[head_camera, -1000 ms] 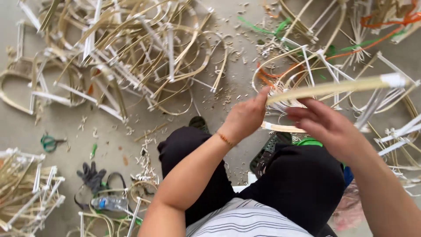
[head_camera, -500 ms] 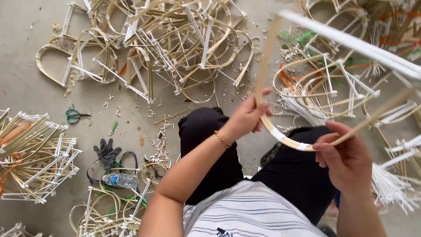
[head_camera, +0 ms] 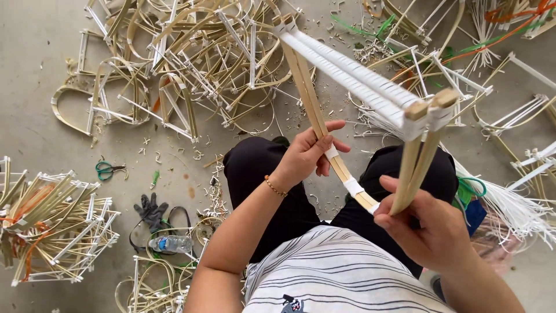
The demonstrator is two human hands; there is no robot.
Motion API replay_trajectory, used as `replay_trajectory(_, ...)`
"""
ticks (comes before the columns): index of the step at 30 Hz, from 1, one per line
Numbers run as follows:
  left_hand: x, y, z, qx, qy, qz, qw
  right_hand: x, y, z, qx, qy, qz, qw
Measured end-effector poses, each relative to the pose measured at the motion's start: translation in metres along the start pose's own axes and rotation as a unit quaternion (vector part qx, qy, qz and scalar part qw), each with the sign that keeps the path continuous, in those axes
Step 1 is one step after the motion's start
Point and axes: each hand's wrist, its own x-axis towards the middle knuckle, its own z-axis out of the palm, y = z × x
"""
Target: The recorder is assembling and securing components for bamboo or wood furniture using tape, scissors, and cutting tools.
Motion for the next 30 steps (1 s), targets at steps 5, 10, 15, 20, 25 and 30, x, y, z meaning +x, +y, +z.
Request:
replay_trajectory(5,-0.020,0.028,0.018,0.114,0.060,0.087,0.988,0.005,0.047,-0.014,0.165,0.135,0.121,0.969)
replay_trajectory(10,-0.047,0.074,0.065,0.436,0.032,0.283,0.854,-0.015,0.124,-0.006,0.277,0.145,0.167,0.935)
replay_trajectory(15,-0.050,0.084,0.081,0.449,-0.036,0.277,0.849,-0.006,0.113,-0.004,0.364,0.142,0.193,0.900)
replay_trajectory(20,-0.053,0.075,0.080,0.460,-0.034,0.268,0.846,-0.010,0.121,-0.004,0.409,0.117,0.164,0.890)
replay_trajectory(25,-0.055,0.072,0.081,0.468,-0.033,0.265,0.843,-0.003,0.120,0.004,0.382,0.117,0.241,0.885)
replay_trajectory(30,-0.055,0.070,0.083,0.464,-0.035,0.261,0.846,-0.006,0.129,0.013,0.393,0.103,0.227,0.885)
